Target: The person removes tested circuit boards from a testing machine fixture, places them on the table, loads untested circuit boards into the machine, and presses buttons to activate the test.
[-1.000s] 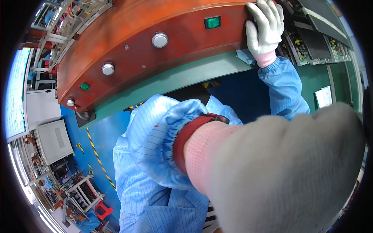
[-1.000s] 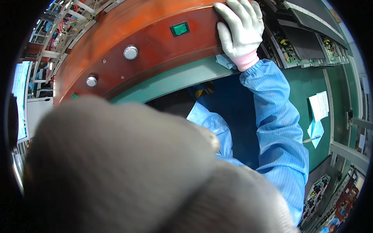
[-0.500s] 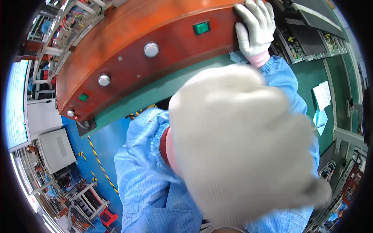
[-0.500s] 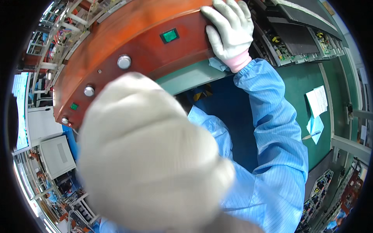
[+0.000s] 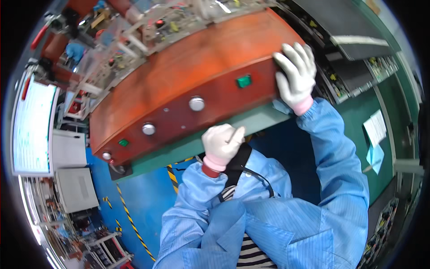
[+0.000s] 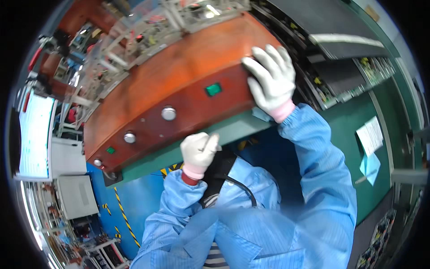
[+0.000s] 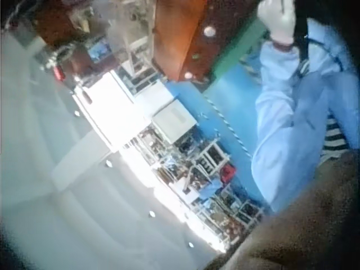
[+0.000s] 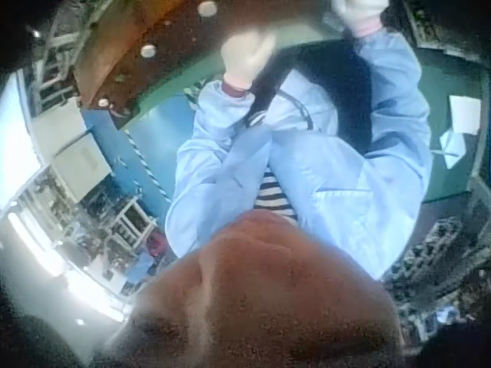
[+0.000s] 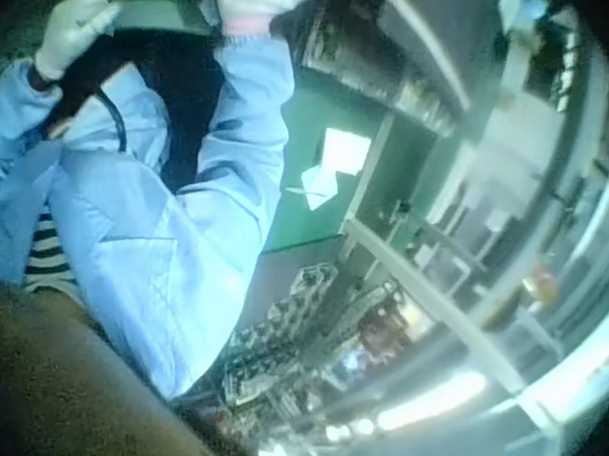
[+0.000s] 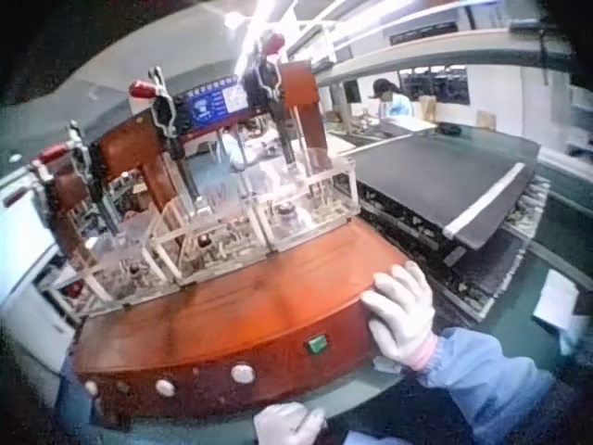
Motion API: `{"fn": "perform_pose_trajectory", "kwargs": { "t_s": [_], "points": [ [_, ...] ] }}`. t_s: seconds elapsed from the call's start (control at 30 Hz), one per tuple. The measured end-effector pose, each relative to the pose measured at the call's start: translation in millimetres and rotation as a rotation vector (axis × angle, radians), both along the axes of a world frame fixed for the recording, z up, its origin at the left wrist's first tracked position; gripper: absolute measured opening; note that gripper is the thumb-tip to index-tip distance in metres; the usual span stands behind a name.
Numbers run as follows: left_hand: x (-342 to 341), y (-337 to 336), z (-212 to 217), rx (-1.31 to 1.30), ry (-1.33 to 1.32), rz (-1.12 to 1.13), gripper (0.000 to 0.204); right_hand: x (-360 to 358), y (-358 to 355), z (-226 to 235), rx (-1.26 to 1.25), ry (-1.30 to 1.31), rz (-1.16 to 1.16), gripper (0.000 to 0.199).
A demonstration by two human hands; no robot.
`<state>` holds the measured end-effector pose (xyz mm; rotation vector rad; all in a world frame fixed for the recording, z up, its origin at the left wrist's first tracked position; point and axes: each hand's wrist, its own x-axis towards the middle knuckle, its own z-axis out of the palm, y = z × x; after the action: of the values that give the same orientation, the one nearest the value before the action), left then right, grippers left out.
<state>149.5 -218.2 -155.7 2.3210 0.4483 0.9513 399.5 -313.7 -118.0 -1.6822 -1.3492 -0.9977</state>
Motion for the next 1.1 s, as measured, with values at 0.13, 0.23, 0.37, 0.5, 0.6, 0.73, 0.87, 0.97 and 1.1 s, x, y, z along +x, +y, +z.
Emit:
{"fn": "perform_pose_trajectory", "kwargs": {
  "t_s": [0.13,0.23,0.37,0.5,0.6,0.73,0.87,0.97,1.1],
  "points": [
    [6.5,-7.0,-2.5,0.206,-0.104,0.096,0.039,0.6,-7.9,-2.4,-0.03,-0.015,-0.009,0.052],
    [15.5,-10.7,-2.4,0.249,-0.146,0.152,0.037,10.0,-13.2,-2.7,-0.018,-0.089,0.019,0.051],
    [10.5,-10.9,-2.5,0.196,-0.139,0.165,0.039,8.9,-5.8,-8.4,0.006,-0.078,0.013,0.049],
    [11.4,-9.5,-2.6,0.242,-0.151,0.169,0.04,9.6,-2.5,-8.8,-0.003,-0.084,0.017,0.052],
    [9.8,-8.7,-1.6,0.22,-0.142,0.167,0.04,9.6,-2.5,-9.5,-0.002,-0.079,0.018,0.05],
    [10.6,-9.4,-1.1,0.217,-0.136,0.161,0.041,9.9,-4.2,-9.7,-0.008,-0.074,0.007,0.049],
    [10.2,-9.9,-1.8,0.222,-0.127,0.153,0.042,9.0,-4.8,-9.3,-0.01,-0.074,-0.005,0.048],
    [8.1,-10.2,-5.0,0.219,-0.101,0.142,0.045,8.1,-3.5,-9.4,-0.005,-0.075,-0.006,0.047],
    [11.1,-9.6,-8.5,0.235,-0.151,0.151,0.042,8.0,-4.0,-9.3,0.002,-0.077,-0.004,0.046]
  ]
}}
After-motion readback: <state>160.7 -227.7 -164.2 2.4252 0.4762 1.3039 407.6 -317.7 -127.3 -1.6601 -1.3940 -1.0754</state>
